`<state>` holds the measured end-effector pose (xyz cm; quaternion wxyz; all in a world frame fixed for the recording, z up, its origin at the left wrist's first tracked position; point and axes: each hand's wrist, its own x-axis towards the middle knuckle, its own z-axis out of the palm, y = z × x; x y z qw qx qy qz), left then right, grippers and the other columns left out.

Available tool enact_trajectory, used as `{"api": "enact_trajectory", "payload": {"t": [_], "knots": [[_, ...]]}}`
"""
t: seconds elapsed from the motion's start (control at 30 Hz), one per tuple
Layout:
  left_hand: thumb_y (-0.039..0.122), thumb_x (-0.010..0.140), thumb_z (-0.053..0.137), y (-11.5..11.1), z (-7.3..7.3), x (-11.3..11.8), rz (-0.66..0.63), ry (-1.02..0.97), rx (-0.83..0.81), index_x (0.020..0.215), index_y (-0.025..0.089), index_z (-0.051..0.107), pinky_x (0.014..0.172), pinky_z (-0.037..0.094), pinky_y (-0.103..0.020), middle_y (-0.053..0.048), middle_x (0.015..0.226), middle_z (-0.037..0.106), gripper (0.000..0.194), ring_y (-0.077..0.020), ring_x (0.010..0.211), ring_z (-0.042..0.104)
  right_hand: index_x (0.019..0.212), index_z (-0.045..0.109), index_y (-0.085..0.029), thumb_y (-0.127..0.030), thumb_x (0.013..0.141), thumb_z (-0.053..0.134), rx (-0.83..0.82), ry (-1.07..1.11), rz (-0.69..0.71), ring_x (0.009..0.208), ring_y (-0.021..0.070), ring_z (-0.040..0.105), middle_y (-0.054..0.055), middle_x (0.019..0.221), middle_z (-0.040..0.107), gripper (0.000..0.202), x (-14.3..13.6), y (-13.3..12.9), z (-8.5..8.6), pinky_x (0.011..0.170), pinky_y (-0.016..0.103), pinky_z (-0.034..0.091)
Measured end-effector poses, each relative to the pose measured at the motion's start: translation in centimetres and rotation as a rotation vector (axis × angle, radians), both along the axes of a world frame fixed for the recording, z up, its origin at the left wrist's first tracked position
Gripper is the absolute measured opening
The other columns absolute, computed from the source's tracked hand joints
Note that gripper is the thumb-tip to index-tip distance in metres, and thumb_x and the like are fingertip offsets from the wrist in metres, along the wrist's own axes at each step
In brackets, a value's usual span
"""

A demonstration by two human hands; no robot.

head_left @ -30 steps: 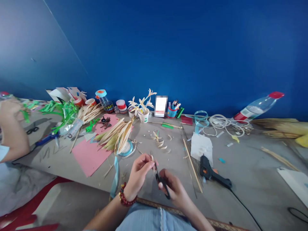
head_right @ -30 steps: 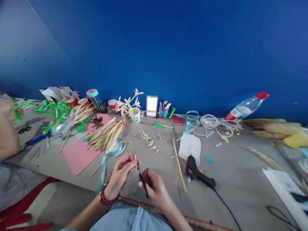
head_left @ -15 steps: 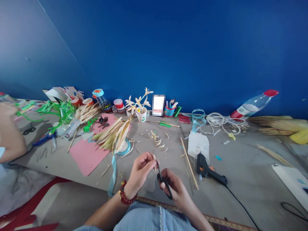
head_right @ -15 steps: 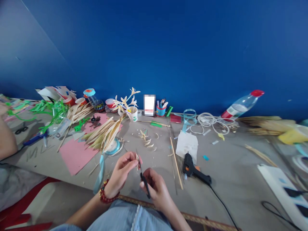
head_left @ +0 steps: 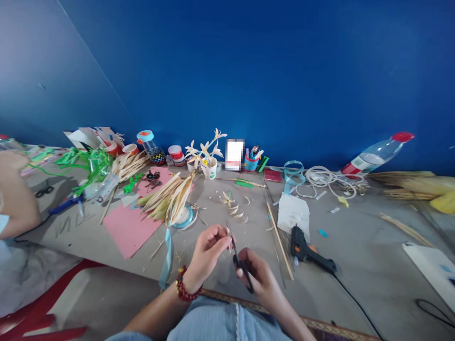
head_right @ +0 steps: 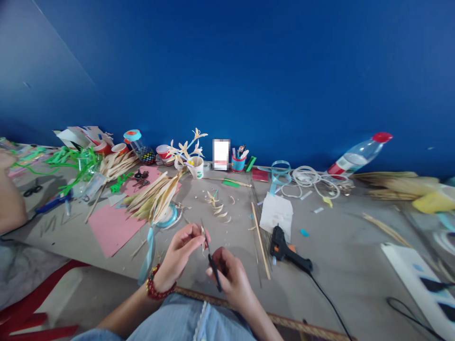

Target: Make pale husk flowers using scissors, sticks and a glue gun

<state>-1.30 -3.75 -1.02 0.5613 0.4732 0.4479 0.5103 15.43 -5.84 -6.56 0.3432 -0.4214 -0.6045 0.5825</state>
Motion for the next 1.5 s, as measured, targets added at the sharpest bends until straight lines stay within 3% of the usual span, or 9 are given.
{"api": "enact_trajectory", "payload": {"t": [0.5, 0.7, 0.83, 1.0, 1.27, 1.5], "knots": [[0.022, 0.086, 0.059, 0.0, -0.3, -0.4, 0.004, 0.008, 0.021, 0.069, 0.018, 0.054, 0.072, 0.044, -0.027, -0.004, 0.079, 0.065, 0.019, -0.0162, 0.075, 0.057, 0.071, 0.041, -0.022, -0.053, 0.085, 0.056, 0.052, -0.084, 0.008, 0.055, 0.0115, 0.03, -0.006, 0.06, 0.036, 0.037, -0.1, 0.4, 0.5, 0.051, 0.025, 0.024], [0.026, 0.087, 0.059, -0.3, -0.3, -1.2, 0.01, 0.038, 0.013, 0.069, 0.017, 0.056, 0.074, 0.043, -0.026, -0.004, 0.083, 0.063, 0.021, -0.0162, 0.079, 0.057, 0.071, 0.046, -0.021, -0.051, 0.079, 0.066, -0.076, -0.034, -0.04, 0.052, 0.0104, 0.04, -0.006, 0.057, 0.045, 0.037, -0.4, 0.8, 0.6, 0.048, 0.022, 0.029], [0.028, 0.087, 0.061, -0.3, -0.7, -1.6, -0.078, 0.011, -0.038, 0.075, 0.015, 0.057, 0.07, 0.042, -0.025, -0.003, 0.079, 0.061, 0.018, -0.0133, 0.071, 0.053, 0.092, 0.049, -0.023, -0.047, 0.071, 0.078, -0.213, 0.187, -0.11, 0.056, 0.0127, 0.056, -0.003, 0.066, 0.063, 0.043, -0.5, 1.8, 2.2, 0.052, 0.021, 0.039], [0.031, 0.084, 0.066, 0.0, -1.2, -1.7, -0.232, -0.016, -0.091, 0.074, 0.014, 0.058, 0.064, 0.04, -0.023, -0.001, 0.069, 0.059, 0.022, -0.0119, 0.066, 0.054, 0.109, 0.049, -0.024, -0.038, 0.07, 0.082, -0.181, 0.342, -0.192, 0.063, 0.0135, 0.063, -0.001, 0.072, 0.072, 0.053, -0.4, 3.8, 4.7, 0.059, 0.022, 0.046], [0.028, 0.082, 0.065, 0.7, -0.1, -2.0, -0.394, -0.039, -0.188, 0.077, 0.015, 0.053, 0.056, 0.047, -0.024, -0.001, 0.067, 0.064, 0.018, -0.0131, 0.054, 0.064, 0.107, 0.052, -0.023, -0.026, 0.065, 0.085, -0.18, 0.251, -0.181, 0.053, 0.0095, 0.054, -0.005, 0.065, 0.066, 0.054, 0.0, 5.2, 5.4, 0.048, 0.018, 0.037], [0.023, 0.08, 0.063, 1.6, 0.5, -2.1, -0.473, 0.011, -0.206, 0.077, 0.016, 0.051, 0.045, 0.041, -0.018, 0.003, 0.06, 0.058, 0.014, -0.0071, 0.044, 0.054, 0.121, 0.05, -0.022, -0.031, 0.065, 0.085, -0.19, 0.204, -0.108, 0.054, 0.0105, 0.053, -0.001, 0.074, 0.07, 0.066, 0.4, 5.0, 5.9, 0.048, 0.02, 0.036]]}}
